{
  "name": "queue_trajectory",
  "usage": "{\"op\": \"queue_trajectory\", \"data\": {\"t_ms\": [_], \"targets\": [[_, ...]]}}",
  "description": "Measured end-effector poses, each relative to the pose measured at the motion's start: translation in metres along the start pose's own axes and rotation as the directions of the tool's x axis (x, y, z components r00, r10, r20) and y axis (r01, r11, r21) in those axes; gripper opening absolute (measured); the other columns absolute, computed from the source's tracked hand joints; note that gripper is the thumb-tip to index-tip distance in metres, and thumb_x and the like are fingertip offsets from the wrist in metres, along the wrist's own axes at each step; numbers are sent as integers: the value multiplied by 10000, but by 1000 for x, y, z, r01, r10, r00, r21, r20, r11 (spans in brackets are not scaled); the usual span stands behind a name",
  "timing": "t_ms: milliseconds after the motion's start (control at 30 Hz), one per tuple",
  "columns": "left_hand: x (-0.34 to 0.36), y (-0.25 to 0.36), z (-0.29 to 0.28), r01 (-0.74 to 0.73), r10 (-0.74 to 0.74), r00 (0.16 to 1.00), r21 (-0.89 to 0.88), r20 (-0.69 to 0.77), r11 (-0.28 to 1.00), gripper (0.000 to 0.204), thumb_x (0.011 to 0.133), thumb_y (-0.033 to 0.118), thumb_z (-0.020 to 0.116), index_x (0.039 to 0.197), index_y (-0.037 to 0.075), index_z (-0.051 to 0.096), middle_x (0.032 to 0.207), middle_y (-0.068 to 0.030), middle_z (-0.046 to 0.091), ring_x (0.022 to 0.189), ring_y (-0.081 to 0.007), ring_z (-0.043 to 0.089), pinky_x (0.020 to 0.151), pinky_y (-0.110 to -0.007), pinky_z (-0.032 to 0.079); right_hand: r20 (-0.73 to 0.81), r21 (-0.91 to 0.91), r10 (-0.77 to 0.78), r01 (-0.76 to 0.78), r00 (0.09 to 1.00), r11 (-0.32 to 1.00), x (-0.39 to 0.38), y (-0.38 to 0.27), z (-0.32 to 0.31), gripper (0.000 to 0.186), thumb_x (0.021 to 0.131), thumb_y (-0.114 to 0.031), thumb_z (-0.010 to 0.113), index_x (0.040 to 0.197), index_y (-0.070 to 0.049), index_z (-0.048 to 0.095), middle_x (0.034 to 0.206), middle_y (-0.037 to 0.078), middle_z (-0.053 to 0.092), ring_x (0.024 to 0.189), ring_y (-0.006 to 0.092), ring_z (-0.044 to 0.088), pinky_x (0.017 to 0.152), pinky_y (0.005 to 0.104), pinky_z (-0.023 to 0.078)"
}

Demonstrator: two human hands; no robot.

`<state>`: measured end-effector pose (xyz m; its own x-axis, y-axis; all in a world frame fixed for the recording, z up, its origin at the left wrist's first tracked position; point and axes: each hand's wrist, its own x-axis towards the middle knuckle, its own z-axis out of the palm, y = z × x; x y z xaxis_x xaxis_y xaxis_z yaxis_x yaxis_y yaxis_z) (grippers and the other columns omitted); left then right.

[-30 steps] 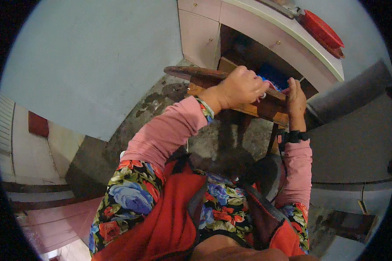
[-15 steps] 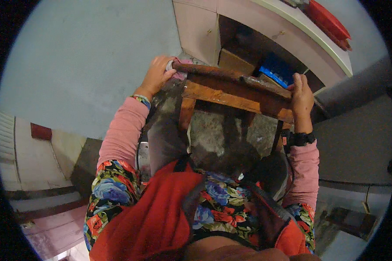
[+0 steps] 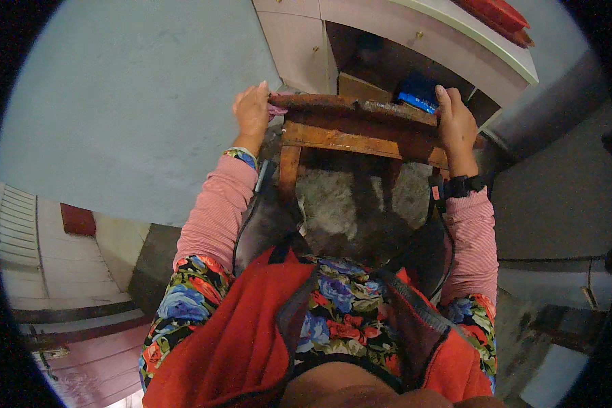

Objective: The person scrubs a small wooden stool with a metal scouring pad, then wipes it with a pink cloth. The stool is turned and repositioned to clean all surfaces.

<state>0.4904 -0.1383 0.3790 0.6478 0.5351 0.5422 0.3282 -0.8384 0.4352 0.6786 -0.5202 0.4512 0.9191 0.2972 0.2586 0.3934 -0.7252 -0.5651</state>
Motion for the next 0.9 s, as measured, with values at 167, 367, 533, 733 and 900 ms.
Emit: {"op": "queue_trajectory", "data": {"t_ms": [167, 367, 533, 733, 900], "targets": [[-4, 60, -5, -164, 189, 979, 270, -72, 949, 271, 959, 316, 446, 921, 193, 684, 887, -32, 668, 853, -325, 583, 744, -490, 405, 2, -5, 12, -12, 1000, 1000, 4, 1, 2, 638, 935, -676, 315, 1155, -162, 621, 1170, 209, 644, 1066, 432, 601, 895, 518, 444], [-5, 107, -6, -243, 265, 958, 178, -112, 954, 261, 974, 336, 481, 924, 151, 658, 868, -43, 652, 865, -302, 587, 728, -468, 417, 13, 34, 17, -18, 1000, 999, 17, 19, 10, 662, 926, -688, 316, 1202, -162, 606, 1194, 213, 637, 1102, 432, 587, 906, 503, 438], [-5, 152, -32, 376, -155, 926, -809, 344, 452, 335, 1020, 393, 453, 959, 102, 609, 908, -41, 620, 864, -244, 604, 741, -416, 476, 93, 112, -33, 22, 995, 994, 21, 26, 12, 629, 942, -656, 342, 1200, -145, 603, 1106, 237, 657, 1070, 429, 597, 899, 476, 446], [17, 190, -40, 590, 385, 807, -583, 448, -559, 485, 1006, 513, 450, 977, 48, 588, 993, -109, 646, 914, -239, 631, 811, -375, 523, -188, 744, -227, 289, 956, 602, -31, -21, 14, 402, 948, -315, 612, 1246, -47, 577, 1205, 97, 617, 1117, 249, 592, 937, 369, 473], [6, 217, -29, 702, 400, 707, -647, 583, -297, 475, 1032, 471, 385, 1115, 43, 573, 1252, -212, 592, 1140, -337, 597, 975, -497, 503, 324, 933, -167, -343, 931, -106, -71, -59, 19, 284, 948, -231, 625, 1183, -74, 595, 1141, 60, 613, 1027, 159, 599, 883, 314, 509]]}}
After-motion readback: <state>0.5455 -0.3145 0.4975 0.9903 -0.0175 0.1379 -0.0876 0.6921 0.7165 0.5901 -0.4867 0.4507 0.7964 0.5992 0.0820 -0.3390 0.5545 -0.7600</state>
